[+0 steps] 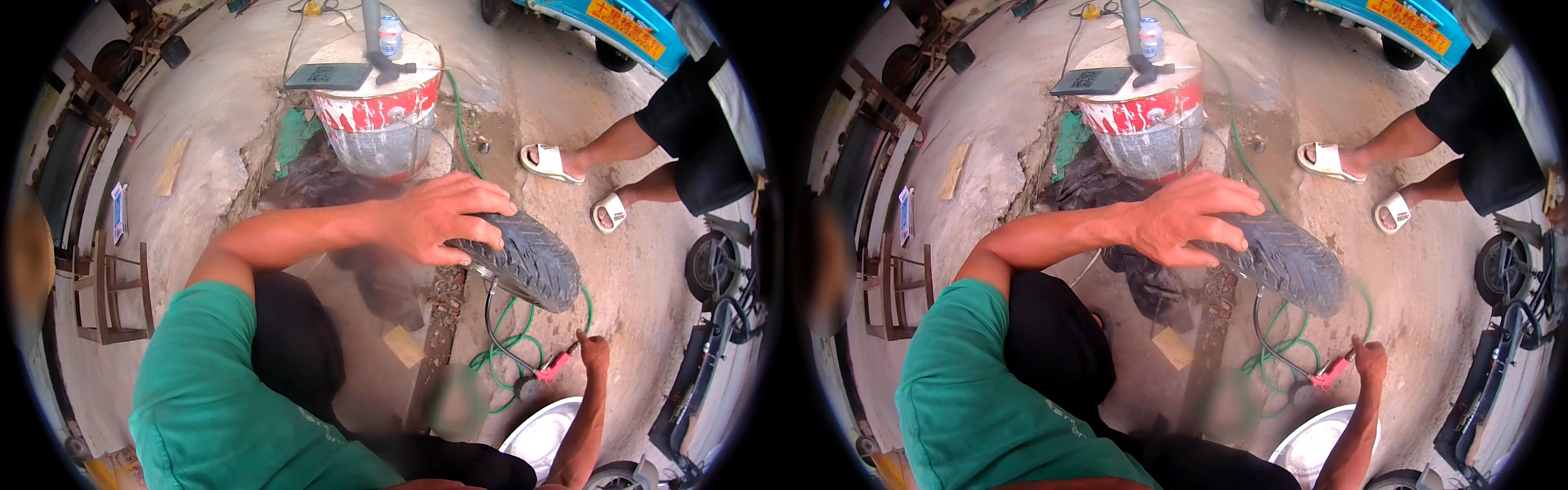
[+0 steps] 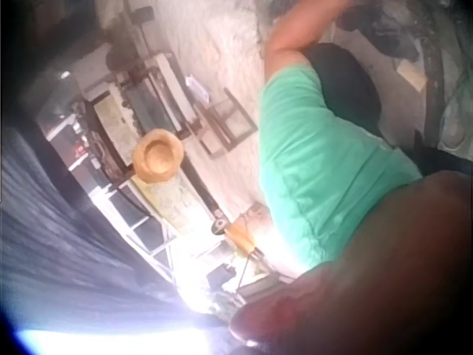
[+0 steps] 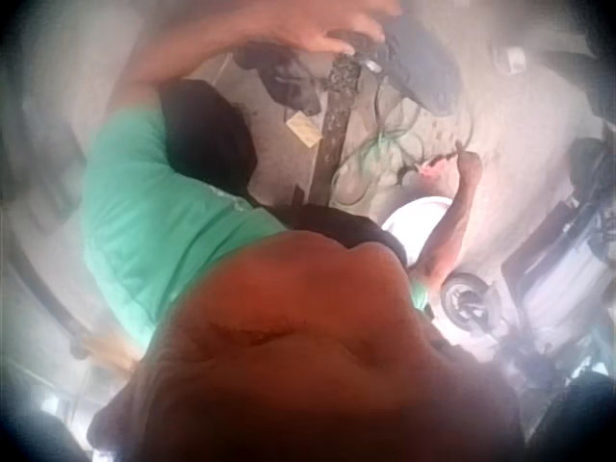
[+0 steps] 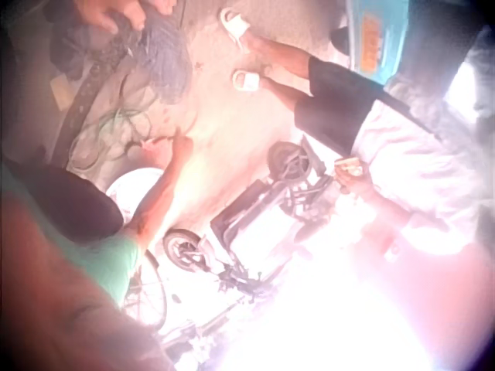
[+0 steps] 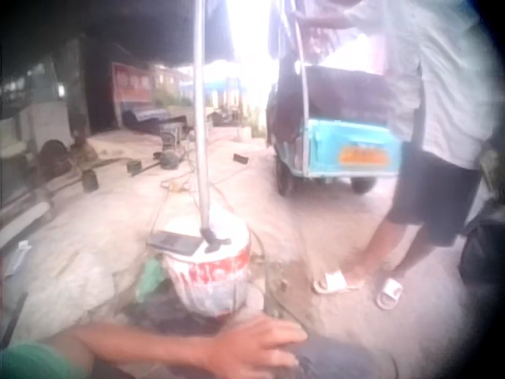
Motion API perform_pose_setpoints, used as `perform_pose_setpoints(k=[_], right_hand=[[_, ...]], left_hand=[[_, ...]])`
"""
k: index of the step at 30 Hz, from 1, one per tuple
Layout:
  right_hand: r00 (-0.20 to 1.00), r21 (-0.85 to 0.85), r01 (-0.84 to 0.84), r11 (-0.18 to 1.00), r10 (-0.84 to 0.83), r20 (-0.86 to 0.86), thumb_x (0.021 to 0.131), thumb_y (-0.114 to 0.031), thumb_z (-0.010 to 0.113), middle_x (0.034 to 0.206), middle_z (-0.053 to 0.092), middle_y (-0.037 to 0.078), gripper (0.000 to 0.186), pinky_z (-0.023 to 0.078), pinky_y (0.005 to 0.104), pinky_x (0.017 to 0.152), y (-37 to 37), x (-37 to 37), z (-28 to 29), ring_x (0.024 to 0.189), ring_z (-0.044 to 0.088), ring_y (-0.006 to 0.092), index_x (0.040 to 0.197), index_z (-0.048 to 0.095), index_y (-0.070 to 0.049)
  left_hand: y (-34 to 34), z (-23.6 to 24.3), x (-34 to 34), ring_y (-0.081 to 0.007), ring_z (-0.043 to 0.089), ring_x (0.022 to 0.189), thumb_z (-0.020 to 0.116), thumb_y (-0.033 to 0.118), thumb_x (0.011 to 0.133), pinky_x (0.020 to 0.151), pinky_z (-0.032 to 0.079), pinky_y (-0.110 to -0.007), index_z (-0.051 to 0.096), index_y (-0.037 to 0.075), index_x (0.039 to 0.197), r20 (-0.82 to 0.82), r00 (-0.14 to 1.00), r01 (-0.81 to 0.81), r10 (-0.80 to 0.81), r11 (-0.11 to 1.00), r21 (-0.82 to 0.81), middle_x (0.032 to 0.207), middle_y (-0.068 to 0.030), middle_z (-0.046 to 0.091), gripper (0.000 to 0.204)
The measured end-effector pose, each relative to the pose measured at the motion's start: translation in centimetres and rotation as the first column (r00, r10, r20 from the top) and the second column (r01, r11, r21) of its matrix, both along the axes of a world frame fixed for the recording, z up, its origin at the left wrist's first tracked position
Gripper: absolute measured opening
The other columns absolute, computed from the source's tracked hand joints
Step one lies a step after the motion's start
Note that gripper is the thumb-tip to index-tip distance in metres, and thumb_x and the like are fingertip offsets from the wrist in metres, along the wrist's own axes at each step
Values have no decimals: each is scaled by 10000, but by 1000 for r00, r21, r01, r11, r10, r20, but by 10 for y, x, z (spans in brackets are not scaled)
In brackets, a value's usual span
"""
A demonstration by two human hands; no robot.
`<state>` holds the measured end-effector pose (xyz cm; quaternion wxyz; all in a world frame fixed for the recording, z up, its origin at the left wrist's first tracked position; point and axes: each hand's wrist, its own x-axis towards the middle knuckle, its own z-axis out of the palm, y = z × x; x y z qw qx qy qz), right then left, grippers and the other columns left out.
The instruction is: The person repairs a small vehicle tire by locating a leak with water, removing a debris item, and inserting a plug using a handheld tool.
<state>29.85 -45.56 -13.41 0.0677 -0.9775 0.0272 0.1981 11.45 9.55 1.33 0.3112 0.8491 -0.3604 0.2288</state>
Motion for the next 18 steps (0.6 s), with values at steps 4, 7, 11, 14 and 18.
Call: perform_pose_setpoints(k=[4,7,11,14,18], right_hand=[[950,509,-283,813,163,267,969,-440,760,993,769,169,565,560,371,842,185,3,187,895,713,209,1251,722,49],[835,587,-550,594,398,380,993,-378,744,895,758,139,479,559,349,815,348,-29,263,879,722,201,1262,727,18],[617,350,-787,508,668,417,938,-513,709,1135,787,233,620,570,488,998,490,-50,283,1110,747,409,1347,711,-47],[534,152,-845,513,789,306,959,-552,678,1255,769,227,689,567,490,1046,575,-60,280,1229,725,367,1452,640,-72],[570,124,-820,558,782,253,970,-592,678,1332,745,206,725,567,483,1053,643,-47,245,1248,718,360,1449,612,-52]], left_hand=[[-10,2,2,-399,518,1443,920,130,689,1085,465,-564,662,199,1274,18,1000,7,-7,1000,-7,1519,-134,532,644],[-5,-1,-4,-395,507,1446,902,131,704,1099,456,-565,657,199,1269,-4,999,-45,45,999,10,1519,-136,530,620],[-16,-1,8,-364,467,1465,876,163,730,1166,401,-535,649,217,1389,-19,1000,-19,19,1000,-10,1545,-110,511,699],[-3,-1,4,-344,461,1447,851,201,765,1207,349,-535,620,209,1455,-29,999,-24,24,999,-27,1572,-90,498,728],[0,-12,1,-340,462,1446,801,230,811,1226,329,-548,615,180,1434,24,995,-93,93,995,-32,1514,-75,545,652]])
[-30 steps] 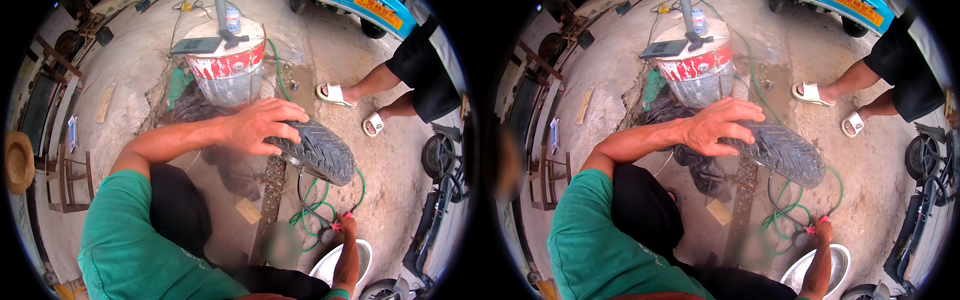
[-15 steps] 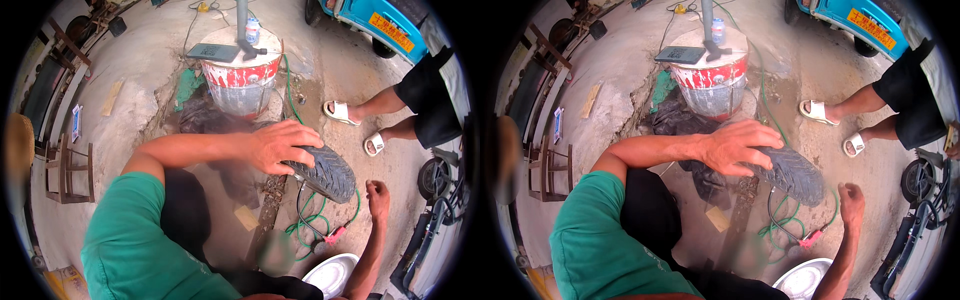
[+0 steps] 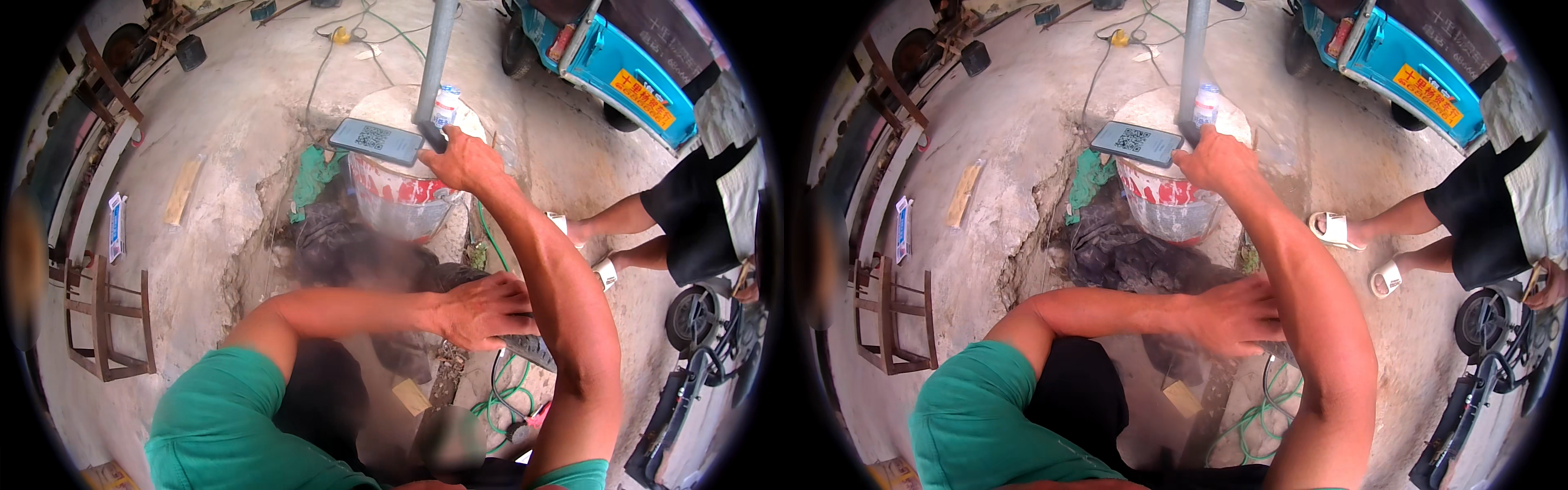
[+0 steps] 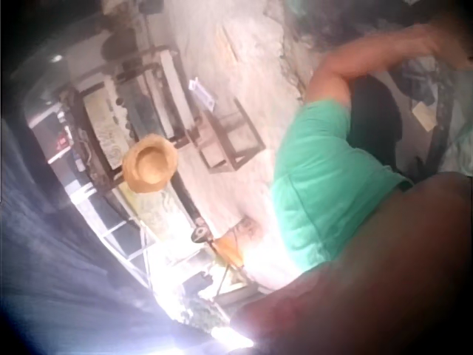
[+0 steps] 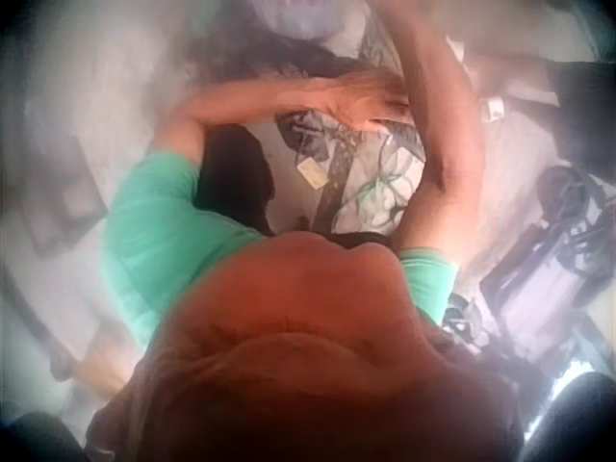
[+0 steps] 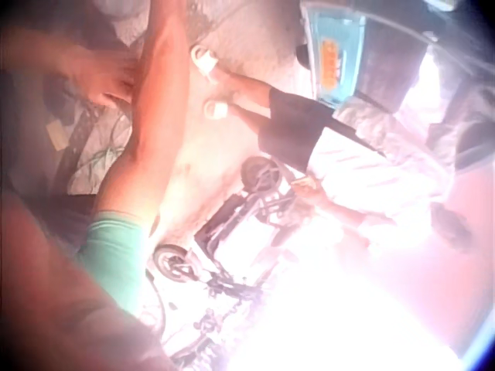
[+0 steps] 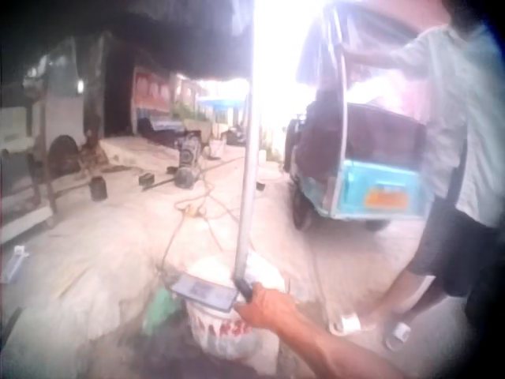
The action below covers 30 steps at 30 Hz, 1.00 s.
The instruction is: The person repairs a small vehicle tire by locating a leak with water, removing a debris item, and inserting a plug using a handheld tool.
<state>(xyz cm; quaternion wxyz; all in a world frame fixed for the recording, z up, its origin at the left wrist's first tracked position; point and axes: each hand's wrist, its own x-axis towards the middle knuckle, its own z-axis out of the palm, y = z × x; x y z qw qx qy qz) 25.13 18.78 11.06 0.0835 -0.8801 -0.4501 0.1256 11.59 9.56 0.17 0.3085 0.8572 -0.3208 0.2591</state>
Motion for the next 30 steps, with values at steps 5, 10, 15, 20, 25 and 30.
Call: perform_pose_setpoints(k=[5,10,15,20,25,30], right_hand=[[997,-93,23,995,-16,69,927,-557,721,1310,757,195,708,584,457,1028,11,29,-23,1205,738,362,1431,654,-64],[997,-95,50,994,-44,62,887,-499,725,1210,788,208,605,604,467,989,-6,22,2,1121,765,380,1299,741,-55],[993,70,91,993,-96,68,897,-408,676,1094,784,252,596,589,473,944,-96,25,68,1030,774,345,1332,677,0],[864,532,397,748,-110,-491,937,-151,602,976,687,94,413,472,299,751,-262,41,86,810,611,161,1312,595,22],[733,505,621,599,-216,-645,1052,-352,681,754,528,-26,275,329,233,563,-412,-8,53,622,451,58,1063,565,-103],[717,475,654,589,-283,-637,1028,-263,737,800,565,-32,410,387,219,558,-459,-79,24,627,489,54,1331,569,-43]], left_hand=[[3,0,0,-310,488,1431,797,216,797,1198,369,-507,617,180,1418,40,999,3,-3,1000,-1,1480,-60,572,648],[8,-4,0,-300,545,1373,836,173,723,1129,438,-489,636,164,1375,57,998,0,5,996,-86,1422,-79,588,682],[12,6,1,-345,601,1337,864,108,677,1072,513,-503,651,79,1347,-28,999,25,-29,989,-143,1476,-113,582,704],[18,10,-3,-382,599,1320,928,180,662,1071,509,-490,542,6,1490,-139,990,-33,18,994,-103,1500,-187,572,930],[16,13,-2,-358,613,1287,975,254,622,1024,517,-477,546,20,1487,-155,985,-82,76,996,-29,1485,-167,582,994],[5,15,0,-361,626,1244,980,259,609,995,525,-477,562,40,1471,-129,989,-77,76,997,-1,1457,-153,593,983]])
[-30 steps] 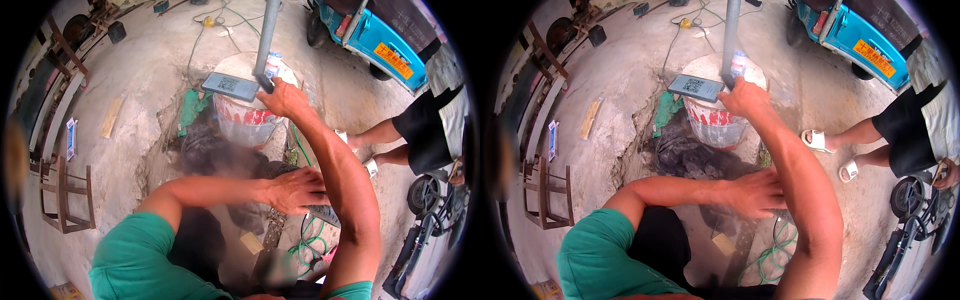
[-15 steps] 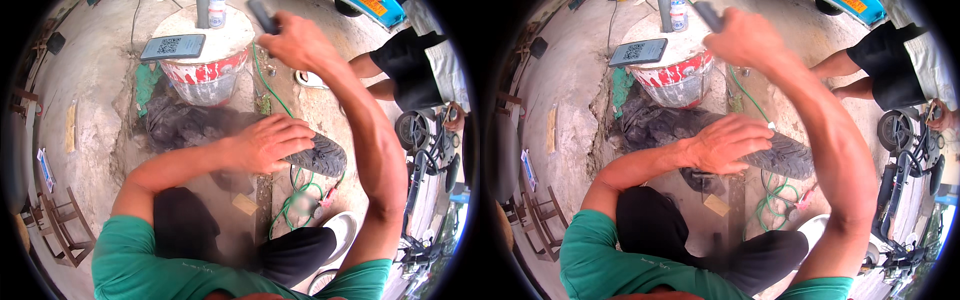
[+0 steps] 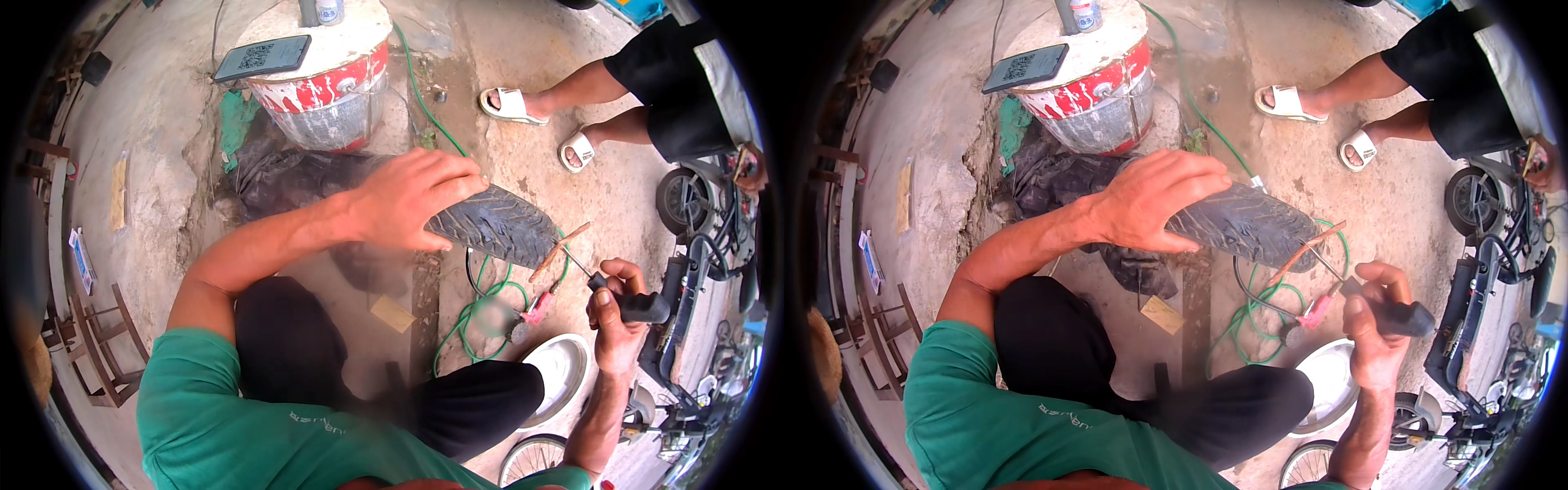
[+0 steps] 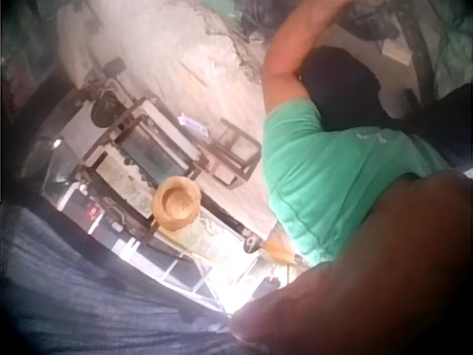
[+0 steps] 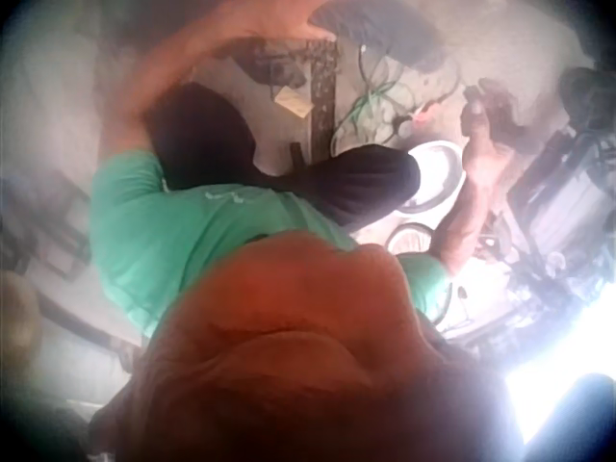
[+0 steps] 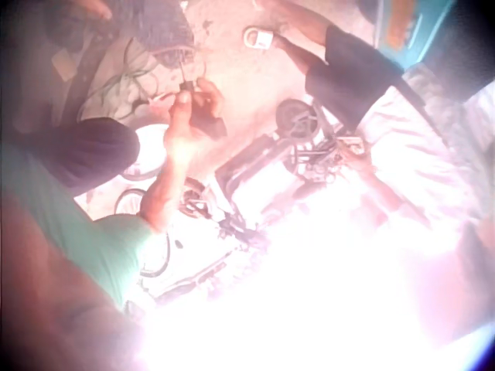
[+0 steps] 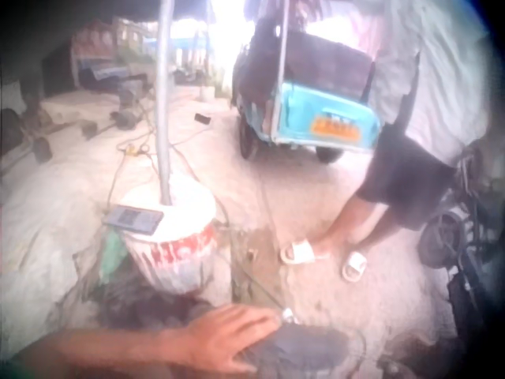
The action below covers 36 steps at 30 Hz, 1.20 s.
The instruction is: The person repairs a small vehicle tire by locating a leak with water, removing a debris item, and inserting a plug using a handheld tool.
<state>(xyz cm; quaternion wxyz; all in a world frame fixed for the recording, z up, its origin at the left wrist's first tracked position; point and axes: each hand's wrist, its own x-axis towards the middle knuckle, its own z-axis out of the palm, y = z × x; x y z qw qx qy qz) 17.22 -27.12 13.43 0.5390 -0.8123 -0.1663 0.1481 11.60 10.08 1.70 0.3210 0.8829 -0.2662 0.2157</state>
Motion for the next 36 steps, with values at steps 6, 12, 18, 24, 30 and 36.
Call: perform_pose_setpoints(k=[6,12,18,24,30,36], right_hand=[[999,7,-4,1000,4,-46,992,-180,742,942,617,7,332,420,223,605,4,-19,-9,712,522,51,1257,599,-40],[996,-43,-88,995,86,-32,972,-87,716,906,716,76,233,511,279,720,14,-29,-9,804,644,114,1155,606,8],[996,-103,-89,991,90,1,956,-127,751,873,726,65,282,495,270,682,8,-36,-18,754,641,99,1174,618,-6],[985,-172,-123,977,142,101,950,-122,761,868,746,82,297,514,268,679,17,-36,-20,740,669,110,1186,623,-5],[973,-221,-153,963,185,137,943,-111,767,847,748,91,299,546,290,699,36,-27,-12,759,710,144,1190,633,-8],[941,-310,-210,927,277,192,890,-81,799,847,753,111,304,563,321,700,51,-18,0,747,734,194,1155,662,-21]], left_hand=[[-4,2,-4,-372,632,1232,985,269,601,995,527,-482,568,56,1469,-3,1000,-26,26,1000,11,1458,-152,593,986],[-6,0,-5,-370,634,1234,987,280,597,985,536,-482,569,53,1466,16,1000,-20,19,1000,9,1452,-155,601,991],[-10,0,-5,-362,641,1226,978,296,611,976,541,-476,577,42,1454,5,1000,-28,28,999,19,1446,-159,605,967],[-12,-2,-6,-353,645,1224,977,313,613,974,539,-475,587,32,1446,28,999,-24,23,999,22,1436,-164,610,961],[-13,-3,-6,-357,643,1231,971,314,620,984,536,-476,590,33,1448,13,1000,-12,11,1000,25,1433,-171,608,954],[-15,-3,-6,-360,643,1228,964,314,627,991,535,-480,591,35,1448,11,1000,-1,1,1000,10,1422,-173,610,944]])
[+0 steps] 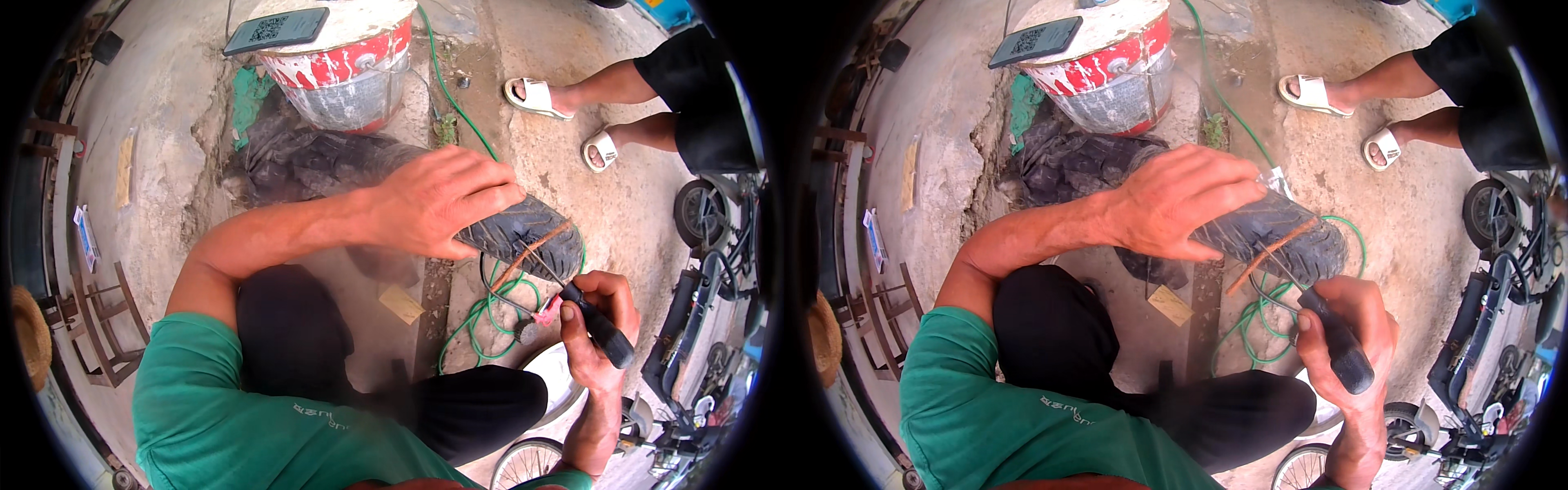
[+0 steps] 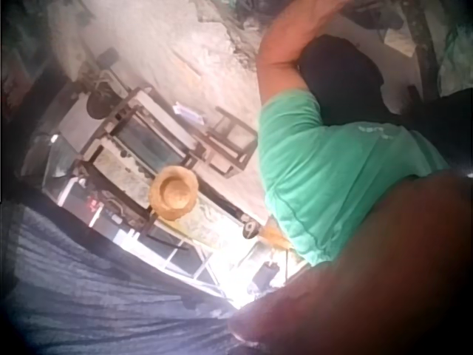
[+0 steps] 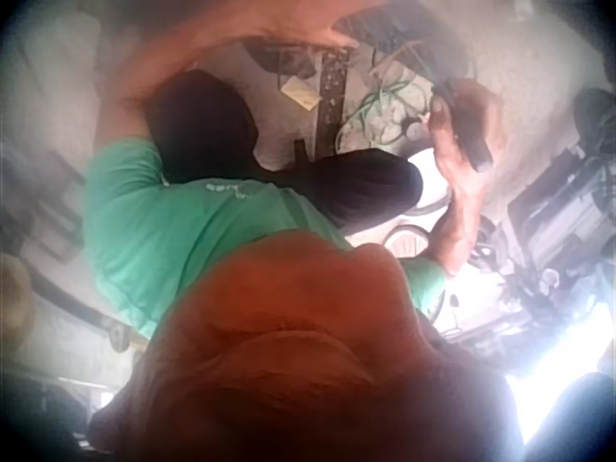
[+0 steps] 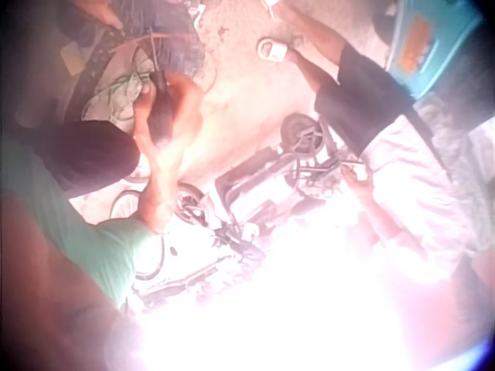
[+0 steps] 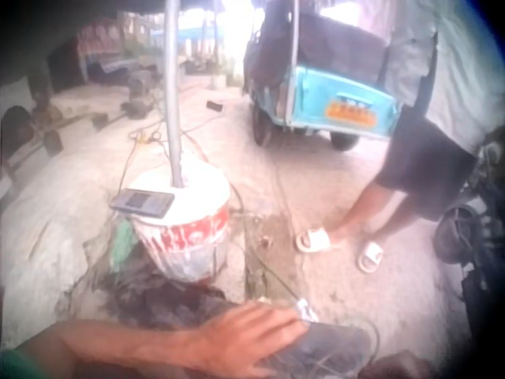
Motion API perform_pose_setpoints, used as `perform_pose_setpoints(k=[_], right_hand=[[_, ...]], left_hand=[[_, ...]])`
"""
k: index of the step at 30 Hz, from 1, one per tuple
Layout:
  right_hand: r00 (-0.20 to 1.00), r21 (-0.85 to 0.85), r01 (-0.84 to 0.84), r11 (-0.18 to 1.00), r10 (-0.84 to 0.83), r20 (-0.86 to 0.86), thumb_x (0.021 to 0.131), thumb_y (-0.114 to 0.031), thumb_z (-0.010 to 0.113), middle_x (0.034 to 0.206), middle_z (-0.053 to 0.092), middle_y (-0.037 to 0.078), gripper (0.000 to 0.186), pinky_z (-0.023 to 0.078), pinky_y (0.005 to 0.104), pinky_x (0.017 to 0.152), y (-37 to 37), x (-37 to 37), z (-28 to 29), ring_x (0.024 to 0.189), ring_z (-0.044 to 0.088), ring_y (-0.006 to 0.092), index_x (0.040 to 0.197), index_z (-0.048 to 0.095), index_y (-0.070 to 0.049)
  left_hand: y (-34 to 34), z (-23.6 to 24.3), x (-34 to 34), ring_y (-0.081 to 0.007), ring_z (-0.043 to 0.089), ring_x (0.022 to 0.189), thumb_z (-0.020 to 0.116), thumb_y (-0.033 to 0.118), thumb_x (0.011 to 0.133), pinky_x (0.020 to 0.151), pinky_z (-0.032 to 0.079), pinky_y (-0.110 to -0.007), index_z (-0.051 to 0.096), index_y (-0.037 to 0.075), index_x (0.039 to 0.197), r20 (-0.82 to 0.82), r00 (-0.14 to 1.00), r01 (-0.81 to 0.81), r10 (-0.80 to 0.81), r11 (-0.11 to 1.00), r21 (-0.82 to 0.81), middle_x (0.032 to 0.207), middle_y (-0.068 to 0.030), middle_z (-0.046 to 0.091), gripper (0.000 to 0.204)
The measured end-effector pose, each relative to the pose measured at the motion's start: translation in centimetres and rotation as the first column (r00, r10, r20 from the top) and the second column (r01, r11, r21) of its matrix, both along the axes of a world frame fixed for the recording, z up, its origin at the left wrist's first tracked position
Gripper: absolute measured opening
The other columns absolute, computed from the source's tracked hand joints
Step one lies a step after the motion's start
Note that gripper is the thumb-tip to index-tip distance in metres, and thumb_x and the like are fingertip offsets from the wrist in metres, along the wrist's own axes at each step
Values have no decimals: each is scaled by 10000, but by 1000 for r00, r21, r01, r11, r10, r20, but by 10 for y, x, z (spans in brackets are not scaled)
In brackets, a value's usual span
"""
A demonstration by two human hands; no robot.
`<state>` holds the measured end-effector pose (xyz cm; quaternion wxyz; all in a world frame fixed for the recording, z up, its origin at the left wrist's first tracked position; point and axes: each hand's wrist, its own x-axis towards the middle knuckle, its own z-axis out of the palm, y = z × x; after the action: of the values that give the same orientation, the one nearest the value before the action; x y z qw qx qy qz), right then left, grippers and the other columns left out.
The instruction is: The person repairs a small vehicle tire by locating a leak with water, removing a debris item, and inserting a plug using a handheld tool.
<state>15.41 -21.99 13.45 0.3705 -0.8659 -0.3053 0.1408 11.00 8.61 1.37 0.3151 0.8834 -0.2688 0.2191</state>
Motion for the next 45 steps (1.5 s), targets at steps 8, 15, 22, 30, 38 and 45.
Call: perform_pose_setpoints(k=[8,15,22,30,38,45], right_hand=[[996,-73,-44,996,50,75,851,-53,809,853,747,124,320,573,346,687,6,7,4,721,737,250,1138,669,-26],[960,-109,-158,982,178,217,847,-89,853,830,734,130,306,568,370,645,11,13,6,682,723,266,1097,683,-36],[787,-165,-444,881,471,398,804,-268,934,747,709,90,385,502,432,582,12,49,7,622,680,321,1042,699,-76],[737,-159,-577,801,595,321,763,-283,956,730,719,97,398,501,436,570,27,82,19,607,688,332,994,697,-88],[734,-158,-622,767,641,225,777,-351,953,750,727,87,390,487,444,591,39,98,23,629,677,327,931,706,-91],[639,-210,-703,680,733,232,732,-241,945,667,669,112,351,475,451,523,60,104,37,568,658,364,898,705,-47]], left_hand=[[-2,0,0,-360,642,1239,950,293,642,998,533,-480,595,35,1438,3,1000,-7,7,1000,-7,1419,-176,609,909],[-3,-2,-1,-359,641,1245,950,294,647,1003,530,-476,592,35,1443,16,1000,-6,6,1000,-9,1427,-174,606,911],[-4,-2,-1,-357,641,1236,957,292,645,993,529,-475,583,35,1453,26,1000,0,0,1000,-11,1418,-172,607,926],[-4,1,2,-357,629,1220,966,342,634,984,514,-486,575,42,1463,6,1000,15,-15,1000,19,1408,-167,597,964],[-2,1,8,-353,630,1181,954,435,618,955,512,-487,594,88,1444,-26,999,31,-30,999,19,1360,-150,603,966],[0,2,13,-347,640,1137,942,443,582,929,518,-476,629,83,1372,-3,998,66,-65,998,9,1285,-135,616,923]])
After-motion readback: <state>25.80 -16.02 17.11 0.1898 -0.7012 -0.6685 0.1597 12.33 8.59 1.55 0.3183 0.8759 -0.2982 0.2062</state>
